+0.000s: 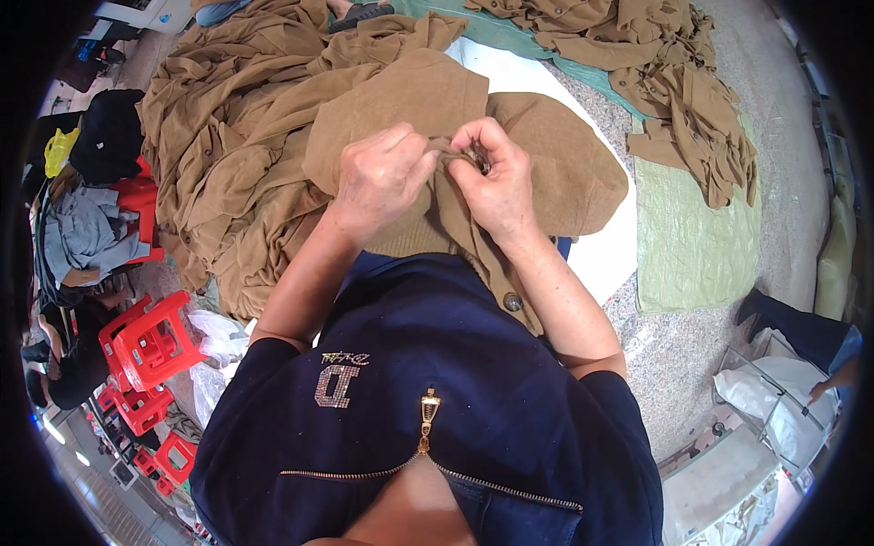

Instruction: Trimming loose threads from sweaters using thread nippers.

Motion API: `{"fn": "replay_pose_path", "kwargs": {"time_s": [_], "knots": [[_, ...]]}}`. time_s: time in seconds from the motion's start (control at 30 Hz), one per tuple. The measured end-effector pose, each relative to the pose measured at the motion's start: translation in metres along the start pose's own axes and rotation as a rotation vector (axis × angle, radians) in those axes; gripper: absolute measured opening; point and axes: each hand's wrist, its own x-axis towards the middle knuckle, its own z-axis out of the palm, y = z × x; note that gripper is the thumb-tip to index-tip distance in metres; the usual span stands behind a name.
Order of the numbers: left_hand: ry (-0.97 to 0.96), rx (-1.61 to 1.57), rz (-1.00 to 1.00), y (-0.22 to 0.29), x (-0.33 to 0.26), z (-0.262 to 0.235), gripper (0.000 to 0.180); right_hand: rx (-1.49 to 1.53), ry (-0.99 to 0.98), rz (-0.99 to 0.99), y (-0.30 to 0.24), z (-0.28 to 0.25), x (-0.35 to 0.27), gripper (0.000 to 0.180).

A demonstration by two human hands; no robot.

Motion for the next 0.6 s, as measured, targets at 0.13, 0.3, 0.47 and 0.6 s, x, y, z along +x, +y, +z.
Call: {"fn": "replay_pose_path", "kwargs": {"time_s": [0.13, 0.3, 0.47, 0.6], "knots": [[-0.163, -0.209, -0.316, -0.024, -0.012, -0.013, 0.017, -0.591, -0.174, 0.067, -0.037, -0.016, -0.008, 0.02], [-0.61, -0.446, -0.758, -0.054, -0.041, -0.056, 0.016, -0.896, -0.306, 0.169, -0.022, -0.065, -0.025, 0.02], [-0.666, -0.545, -0.851, -0.069, -0.058, -0.085, 0.013, -0.67, -0.118, 0.355, -0.032, -0.085, -0.024, 0.018], [-0.759, -0.502, -0.776, -0.064, -0.061, -0.089, 0.012, -0.645, 0.027, 0.076, -0.031, -0.086, -0.022, 0.015]]}}
